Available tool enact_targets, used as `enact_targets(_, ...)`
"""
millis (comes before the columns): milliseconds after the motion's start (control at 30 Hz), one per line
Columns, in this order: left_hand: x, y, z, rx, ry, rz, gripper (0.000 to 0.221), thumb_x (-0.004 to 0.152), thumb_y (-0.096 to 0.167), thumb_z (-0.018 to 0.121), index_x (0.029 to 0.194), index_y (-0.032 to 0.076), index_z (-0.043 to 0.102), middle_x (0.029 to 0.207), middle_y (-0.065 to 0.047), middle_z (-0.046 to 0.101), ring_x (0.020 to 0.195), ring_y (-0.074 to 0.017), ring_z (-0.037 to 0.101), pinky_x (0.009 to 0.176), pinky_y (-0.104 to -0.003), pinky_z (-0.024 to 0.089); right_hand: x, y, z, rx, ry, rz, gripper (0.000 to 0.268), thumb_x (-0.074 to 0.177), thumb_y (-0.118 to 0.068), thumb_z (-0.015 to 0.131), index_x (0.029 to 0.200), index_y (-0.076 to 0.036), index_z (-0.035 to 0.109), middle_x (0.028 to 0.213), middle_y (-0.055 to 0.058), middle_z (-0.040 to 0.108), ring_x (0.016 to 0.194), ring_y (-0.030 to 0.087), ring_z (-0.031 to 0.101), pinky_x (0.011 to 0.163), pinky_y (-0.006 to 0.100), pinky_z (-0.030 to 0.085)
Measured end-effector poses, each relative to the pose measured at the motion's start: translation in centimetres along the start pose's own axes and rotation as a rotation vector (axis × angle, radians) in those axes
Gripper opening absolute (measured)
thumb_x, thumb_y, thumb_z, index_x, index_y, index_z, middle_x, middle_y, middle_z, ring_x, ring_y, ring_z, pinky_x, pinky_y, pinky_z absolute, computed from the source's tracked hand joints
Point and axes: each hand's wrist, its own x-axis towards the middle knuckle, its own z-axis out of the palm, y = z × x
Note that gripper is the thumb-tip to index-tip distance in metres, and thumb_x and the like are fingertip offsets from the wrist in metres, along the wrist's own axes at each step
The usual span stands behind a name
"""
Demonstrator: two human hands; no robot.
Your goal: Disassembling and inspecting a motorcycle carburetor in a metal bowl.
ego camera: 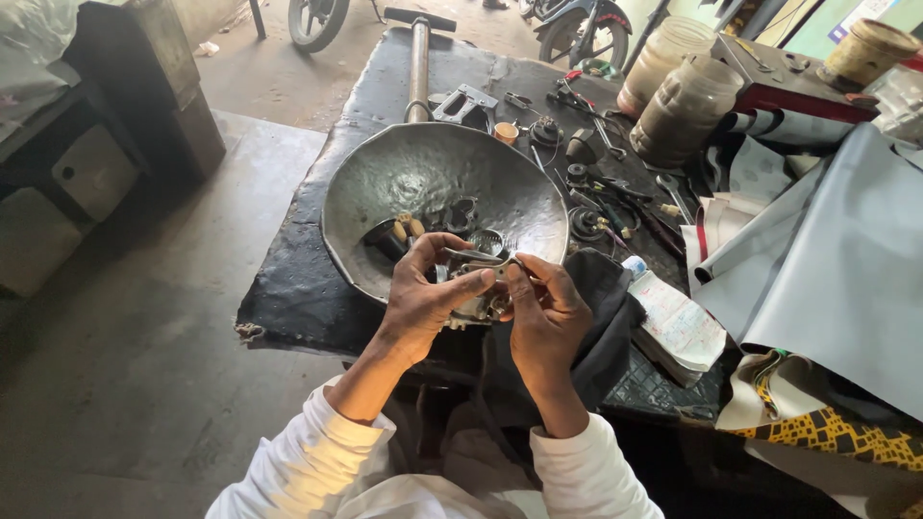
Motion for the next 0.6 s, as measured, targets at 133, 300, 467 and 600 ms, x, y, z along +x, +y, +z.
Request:
enact_targets(133,0.0,-0.4,-0.1,0.029,0.049,0.032,0.047,0.079,0.011,0.088,0.117,0.003,0.061,0.103,-0.006,0.066,0.09,-0.0118,0.07,0.076,-0.026,0.062,-0.1,0.1,0.1,-0.006,-0.019,0.005,0.017,0.098,-0.007,0.072,0.114,0.0,0.073,0.09,0.006,0.073,0.071,0.007,0.067,0.057,0.021,0.055)
enact_targets(300,0.6,1.7,-1.7,0.086,0.068,0.173,0.043,0.081,0.008,0.087,0.116,0.002,0.062,0.103,-0.008,0.065,0.087,-0.0156,0.071,0.07,-0.028,0.063,1.4,-0.6,-1.2,-0.054,-0.089,-0.029,0.02,0.097,-0.009,0.071,0.115,0.0,0.07,0.098,0.006,0.074,0.081,0.01,0.072,0.062,0.023,0.061)
enact_targets(467,3.3,3.8,-6.7,0.184,0.269,0.348,0.038,0.085,0.003,0.082,0.112,0.0,0.056,0.11,-0.012,0.065,0.093,-0.0231,0.073,0.073,-0.034,0.068,4.7,-1.1,-4.2,-0.204,-0.11,0.096,0.021,0.097,-0.013,0.071,0.113,0.0,0.071,0.095,0.009,0.077,0.083,0.014,0.076,0.062,0.025,0.062)
enact_targets(600,6.0,6.9,-6.3,0.182,0.315,0.254,0.034,0.085,0.003,0.078,0.107,0.0,0.052,0.098,-0.015,0.064,0.08,-0.0266,0.076,0.059,-0.037,0.065,7.1,-1.1,-4.7,-0.36,-0.209,0.185,0.022,0.095,-0.016,0.071,0.111,-0.001,0.074,0.091,0.008,0.077,0.081,0.011,0.075,0.061,0.025,0.06)
